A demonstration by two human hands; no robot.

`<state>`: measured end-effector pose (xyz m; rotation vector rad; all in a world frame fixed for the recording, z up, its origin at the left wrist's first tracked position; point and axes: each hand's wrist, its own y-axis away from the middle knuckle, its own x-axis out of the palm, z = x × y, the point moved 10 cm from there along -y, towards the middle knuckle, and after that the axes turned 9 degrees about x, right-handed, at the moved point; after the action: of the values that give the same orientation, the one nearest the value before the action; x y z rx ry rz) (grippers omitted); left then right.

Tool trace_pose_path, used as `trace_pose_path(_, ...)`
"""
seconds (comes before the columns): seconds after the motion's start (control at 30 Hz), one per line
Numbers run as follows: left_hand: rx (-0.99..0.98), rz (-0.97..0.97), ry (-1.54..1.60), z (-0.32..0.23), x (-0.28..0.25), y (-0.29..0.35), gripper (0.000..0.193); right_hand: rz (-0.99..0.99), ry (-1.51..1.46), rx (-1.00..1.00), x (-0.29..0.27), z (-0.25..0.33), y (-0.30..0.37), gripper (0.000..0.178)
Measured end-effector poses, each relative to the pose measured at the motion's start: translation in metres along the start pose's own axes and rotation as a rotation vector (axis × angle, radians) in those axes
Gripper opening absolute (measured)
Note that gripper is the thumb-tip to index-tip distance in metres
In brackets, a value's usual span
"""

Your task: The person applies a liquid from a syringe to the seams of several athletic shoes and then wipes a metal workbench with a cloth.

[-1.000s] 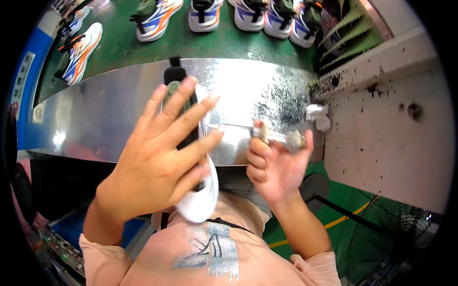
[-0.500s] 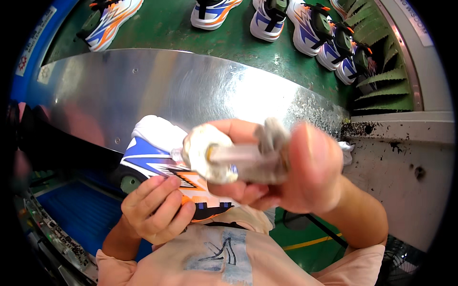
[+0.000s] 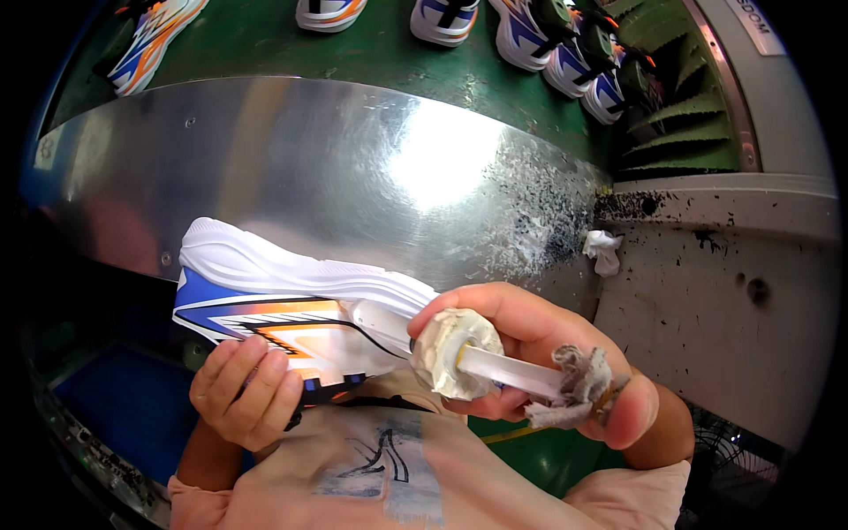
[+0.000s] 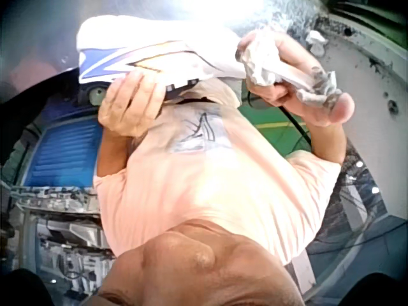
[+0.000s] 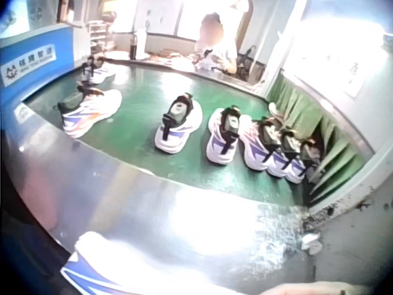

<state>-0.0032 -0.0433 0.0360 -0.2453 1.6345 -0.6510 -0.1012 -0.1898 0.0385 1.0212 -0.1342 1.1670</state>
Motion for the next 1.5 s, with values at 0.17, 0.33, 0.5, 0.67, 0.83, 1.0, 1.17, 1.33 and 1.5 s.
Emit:
trace_pose_path(0.17, 0.027, -0.035, -0.06, -0.003, -0.001, -0.003, 0.015, -0.144, 0.047, -0.018, -0.023, -0.008, 0.03, 0.125)
trace_pose_path(0.33, 0.065, -0.048, -0.088, -0.006, -0.002, -0.011, 0.014, 0.005, -0.03, -0.297, -0.045, -0.021, 0.055, 0.123)
trace_pose_path(0.5, 0.065, -0.018, -0.098, -0.003, -0.001, -0.015, 0.012, -0.031, -0.144, -0.38, -0.065, -0.043, 0.063, 0.124)
trace_pose_path(0.67, 0.108, 0.042, -0.073, -0.002, 0.003, -0.03, 0.044, -0.011, -0.221, -0.445, -0.081, -0.06, 0.073, 0.114)
trace_pose_path(0.83, 0.068, 0.095, -0.067, 0.001, 0.005, -0.054, 0.046, -0.093, -0.299, -0.5, -0.081, -0.063, 0.078, 0.126)
trace_pose_path(1.0, 0.021, 0.137, -0.046, 0.011, 0.011, -0.076, 0.045, -0.109, -0.389, -0.483, -0.076, -0.065, 0.078, 0.131)
trace_pose_path(1.17, -0.039, 0.161, 0.069, 0.029, 0.018, -0.101, 0.05, -0.086, -0.41, -0.522, -0.072, -0.072, 0.066, 0.128)
trace_pose_path(1.33, -0.103, 0.29, 0.294, 0.053, 0.049, -0.136, 0.057, -0.128, -0.388, -0.619, -0.082, -0.074, 0.049, 0.12)
trace_pose_path(1.5, -0.295, 0.551, 0.516, 0.091, 0.076, -0.154, 0.056, -0.118, -0.26, -0.723, -0.082, -0.074, 0.047, 0.116)
